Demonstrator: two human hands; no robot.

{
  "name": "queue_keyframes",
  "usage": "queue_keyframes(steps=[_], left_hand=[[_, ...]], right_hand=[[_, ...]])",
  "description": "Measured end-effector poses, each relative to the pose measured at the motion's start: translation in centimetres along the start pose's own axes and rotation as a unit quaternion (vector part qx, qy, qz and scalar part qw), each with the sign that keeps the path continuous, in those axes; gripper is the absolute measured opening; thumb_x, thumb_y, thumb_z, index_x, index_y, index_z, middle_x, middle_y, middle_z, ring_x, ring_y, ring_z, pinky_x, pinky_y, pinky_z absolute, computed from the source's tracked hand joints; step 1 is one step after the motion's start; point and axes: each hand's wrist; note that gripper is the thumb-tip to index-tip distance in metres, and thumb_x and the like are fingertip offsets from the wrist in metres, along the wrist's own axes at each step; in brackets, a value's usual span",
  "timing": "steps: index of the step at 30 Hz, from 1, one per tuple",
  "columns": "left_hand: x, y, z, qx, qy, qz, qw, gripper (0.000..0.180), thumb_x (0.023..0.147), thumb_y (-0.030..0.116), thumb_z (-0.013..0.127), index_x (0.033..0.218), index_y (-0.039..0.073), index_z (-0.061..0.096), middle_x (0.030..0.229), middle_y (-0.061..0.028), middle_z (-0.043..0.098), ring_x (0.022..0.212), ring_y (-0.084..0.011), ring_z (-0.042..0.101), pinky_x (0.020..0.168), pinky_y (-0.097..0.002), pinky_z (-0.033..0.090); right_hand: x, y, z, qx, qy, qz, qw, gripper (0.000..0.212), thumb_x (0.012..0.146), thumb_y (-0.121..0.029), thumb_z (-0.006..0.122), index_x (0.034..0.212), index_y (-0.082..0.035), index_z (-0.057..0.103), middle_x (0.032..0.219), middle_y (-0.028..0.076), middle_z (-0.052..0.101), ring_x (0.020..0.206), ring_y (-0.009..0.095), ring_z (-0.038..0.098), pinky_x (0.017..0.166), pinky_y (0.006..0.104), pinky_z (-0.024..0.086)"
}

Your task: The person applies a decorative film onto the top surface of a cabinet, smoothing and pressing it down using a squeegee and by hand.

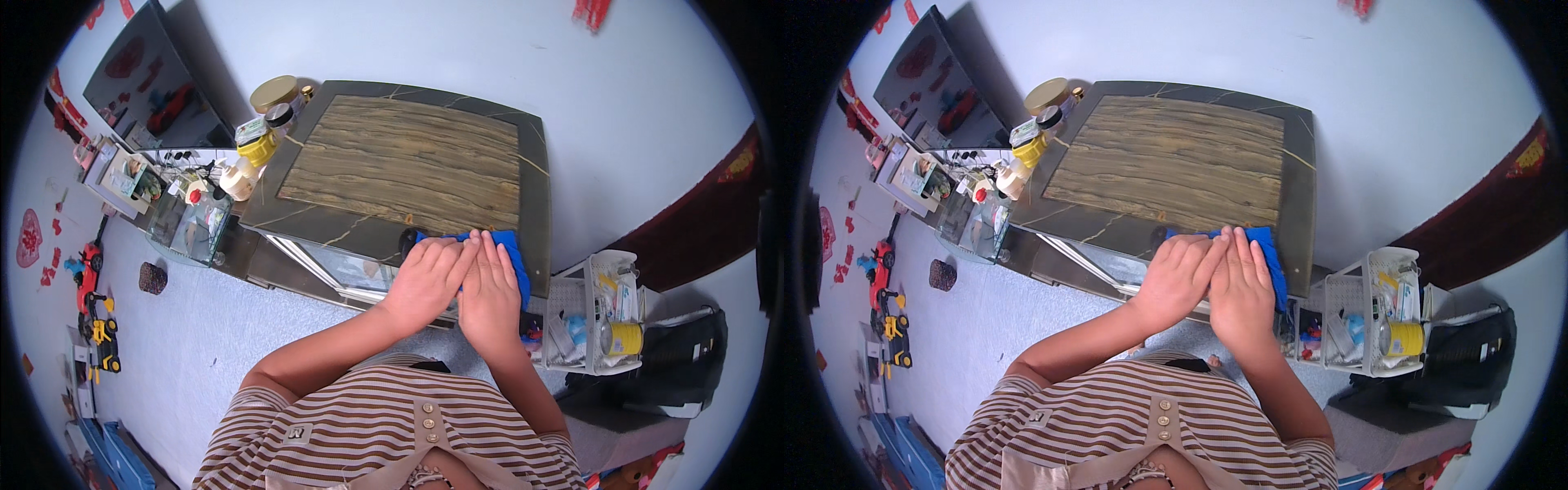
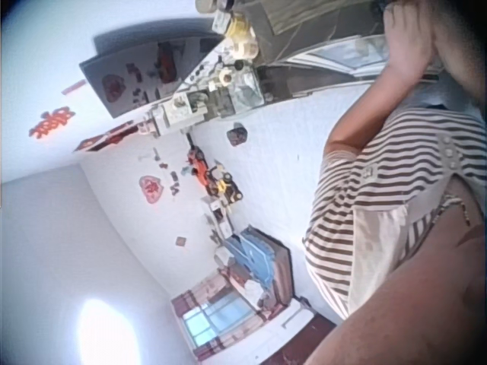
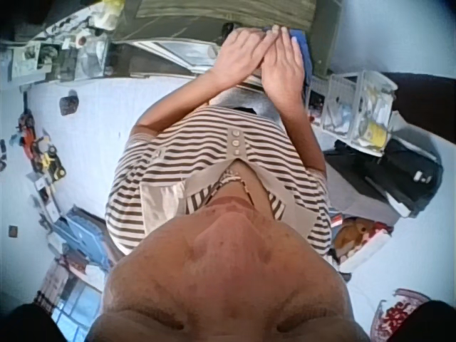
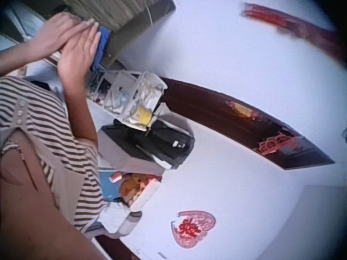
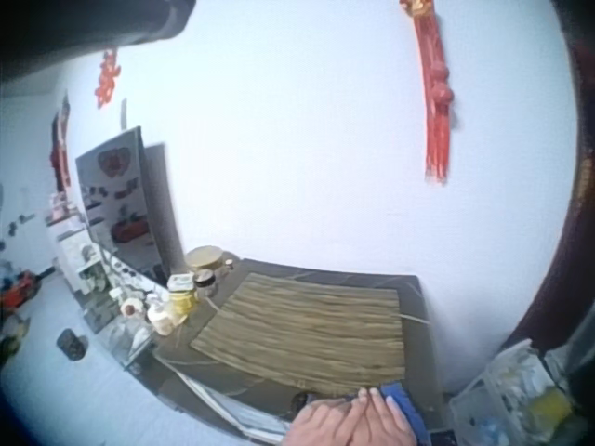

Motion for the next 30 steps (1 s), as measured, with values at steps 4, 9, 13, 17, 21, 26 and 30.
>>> queue_keyframes(steps=[4,9,13,17,21,26,30], left_hand=[[-2.1,-3.2,-1.8,0.015,-0.005,-0.019,1.000,0.065,0.084,0.015,0.068,0.145,-0.003,0.054,0.126,-0.0140,0.062,0.118,-0.0301,0.060,0.104,-0.0449,0.046],[-4.1,-7.2,-4.8,0.029,-0.009,-0.044,0.999,0.066,0.084,0.016,0.070,0.145,-0.003,0.053,0.127,-0.0147,0.062,0.118,-0.0310,0.060,0.103,-0.0441,0.045],[-6.1,-10.3,-6.8,0.044,0.017,-0.067,0.997,0.068,0.083,0.013,0.072,0.146,-0.002,0.053,0.126,-0.0150,0.062,0.116,-0.0315,0.061,0.102,-0.0443,0.046],[-8.4,-13.5,-8.5,0.066,0.027,-0.091,0.993,0.067,0.084,0.012,0.072,0.147,-0.001,0.053,0.126,-0.0156,0.062,0.116,-0.0323,0.062,0.102,-0.0452,0.046],[-10.1,-16.3,-10.0,0.079,0.035,-0.110,0.990,0.066,0.085,0.011,0.071,0.147,0.000,0.052,0.126,-0.0163,0.062,0.116,-0.0337,0.062,0.104,-0.0470,0.046],[-12.2,-19.9,-11.8,0.091,0.039,-0.125,0.987,0.070,0.082,0.009,0.072,0.148,0.001,0.051,0.128,-0.0169,0.061,0.121,-0.0352,0.059,0.106,-0.0479,0.045],[-13.1,-21.3,-12.4,0.095,0.041,-0.137,0.985,0.072,0.080,0.007,0.073,0.149,0.002,0.051,0.129,-0.0171,0.060,0.122,-0.0366,0.059,0.106,-0.0495,0.045]], right_hand=[[2.2,-2.9,1.7,0.014,-0.002,-0.023,1.000,0.050,0.094,-0.012,0.055,0.138,0.011,0.057,0.149,0.026,0.057,0.146,0.037,0.050,0.126,0.0500,0.030],[5.5,-6.5,3.9,0.014,-0.018,-0.075,0.997,0.053,0.093,-0.014,0.055,0.138,0.014,0.055,0.149,0.027,0.056,0.146,0.039,0.049,0.127,0.0500,0.029],[8.1,-9.5,5.7,-0.004,-0.024,-0.124,0.992,0.056,0.092,-0.016,0.055,0.139,0.015,0.055,0.148,0.029,0.057,0.146,0.039,0.049,0.127,0.0498,0.029],[10.5,-12.7,7.2,-0.009,-0.026,-0.158,0.987,0.056,0.093,-0.017,0.053,0.139,0.015,0.055,0.148,0.029,0.057,0.146,0.039,0.049,0.127,0.0501,0.028],[12.7,-15.5,8.8,0.011,-0.030,-0.183,0.983,0.057,0.094,-0.017,0.052,0.141,0.016,0.053,0.149,0.031,0.055,0.146,0.042,0.048,0.127,0.0524,0.028],[15.1,-18.7,10.8,-0.007,-0.019,-0.216,0.976,0.058,0.096,-0.019,0.049,0.141,0.016,0.051,0.149,0.033,0.054,0.146,0.045,0.047,0.125,0.0540,0.029],[16.1,-20.1,12.1,-0.022,-0.007,-0.225,0.974,0.058,0.097,-0.022,0.048,0.143,0.014,0.052,0.150,0.033,0.054,0.146,0.046,0.046,0.125,0.0541,0.029]])
Point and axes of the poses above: each hand's wrist, its own x-axis towards the middle knuckle, its own z-axis out of the palm, y = z × x
